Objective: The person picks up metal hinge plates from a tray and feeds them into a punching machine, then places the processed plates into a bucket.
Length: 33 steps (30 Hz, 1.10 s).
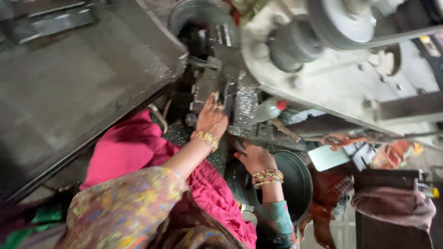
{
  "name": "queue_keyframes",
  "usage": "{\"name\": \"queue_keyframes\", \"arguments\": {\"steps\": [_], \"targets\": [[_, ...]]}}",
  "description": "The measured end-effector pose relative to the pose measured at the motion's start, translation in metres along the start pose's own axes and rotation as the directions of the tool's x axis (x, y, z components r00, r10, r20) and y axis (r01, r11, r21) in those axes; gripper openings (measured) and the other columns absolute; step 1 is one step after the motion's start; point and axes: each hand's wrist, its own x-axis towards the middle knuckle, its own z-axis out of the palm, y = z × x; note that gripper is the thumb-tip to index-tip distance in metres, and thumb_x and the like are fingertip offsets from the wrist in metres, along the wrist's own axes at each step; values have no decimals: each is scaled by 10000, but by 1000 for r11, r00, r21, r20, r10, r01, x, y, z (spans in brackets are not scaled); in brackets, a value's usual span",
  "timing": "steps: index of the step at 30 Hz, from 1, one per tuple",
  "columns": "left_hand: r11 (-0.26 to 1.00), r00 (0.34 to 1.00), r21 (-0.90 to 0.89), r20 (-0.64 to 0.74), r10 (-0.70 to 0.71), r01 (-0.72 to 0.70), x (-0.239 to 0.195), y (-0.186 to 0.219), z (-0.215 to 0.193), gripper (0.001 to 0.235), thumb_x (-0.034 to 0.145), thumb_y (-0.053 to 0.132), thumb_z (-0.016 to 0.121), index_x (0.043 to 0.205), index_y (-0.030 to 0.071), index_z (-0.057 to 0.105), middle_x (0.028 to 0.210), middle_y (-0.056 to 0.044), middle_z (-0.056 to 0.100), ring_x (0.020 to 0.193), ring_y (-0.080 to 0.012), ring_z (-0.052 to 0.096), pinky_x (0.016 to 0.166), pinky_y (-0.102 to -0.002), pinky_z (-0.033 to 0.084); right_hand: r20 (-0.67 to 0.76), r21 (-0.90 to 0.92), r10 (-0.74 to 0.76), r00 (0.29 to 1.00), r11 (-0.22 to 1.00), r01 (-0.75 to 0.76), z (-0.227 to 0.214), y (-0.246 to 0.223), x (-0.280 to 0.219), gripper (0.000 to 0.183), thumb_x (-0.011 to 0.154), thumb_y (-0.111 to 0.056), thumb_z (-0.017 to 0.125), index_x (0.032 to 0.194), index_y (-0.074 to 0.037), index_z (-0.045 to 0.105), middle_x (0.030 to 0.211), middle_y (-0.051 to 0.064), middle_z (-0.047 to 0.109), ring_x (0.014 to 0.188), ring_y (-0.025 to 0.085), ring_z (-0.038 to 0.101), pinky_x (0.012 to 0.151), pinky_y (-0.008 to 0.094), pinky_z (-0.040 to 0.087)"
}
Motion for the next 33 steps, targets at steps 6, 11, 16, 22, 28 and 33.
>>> {"name": "queue_keyframes", "arguments": {"steps": [6,11,16,22,28,33], "targets": [[989,994,150,-108,34,-17,-4,-7,-13,409,946,229,484,1117,-29,751,1362,-240,627,1433,-397,431,1252,-511,129,-25,23,10,1000,1000,-10,4,-4,-5,441,871,-514,669,1099,-136,655,992,204,734,975,431,693,842,562,541],[993,979,116,-205,-6,31,8,-7,1,404,950,216,493,1112,-41,759,1304,-219,673,1412,-373,478,1268,-503,139,-64,42,24,998,999,-22,10,-7,-14,419,884,-466,662,1122,-121,639,945,207,742,933,417,713,809,551,557],[989,988,147,-157,12,12,15,-9,-2,392,939,220,492,1059,-31,768,1282,-230,685,1392,-365,497,1251,-510,134,-33,71,69,997,995,-67,15,-11,-22,434,900,-459,650,1189,-137,612,929,218,738,921,422,709,801,546,554],[969,993,239,-80,82,-61,-10,-1,-14,366,904,238,514,994,17,792,1241,-225,694,1372,-381,499,1227,-563,51,-43,47,34,998,998,-31,15,-10,-21,399,906,-434,647,1159,-128,616,917,204,742,926,406,713,791,530,560],[981,997,177,48,66,-74,-5,3,-21,356,949,219,519,1012,2,793,1205,-242,715,1377,-419,503,1260,-576,35,-39,113,119,992,987,-114,54,-5,-28,374,918,-442,634,1128,-133,615,906,178,739,880,387,725,757,520,575],[979,986,202,-155,61,-28,-9,-3,-9,356,891,214,538,975,-19,794,1226,-246,704,1346,-385,524,1250,-538,91,-36,245,155,987,959,-142,104,0,-51,354,910,-426,637,1098,-126,631,873,184,734,839,404,713,714,538,561]]}}
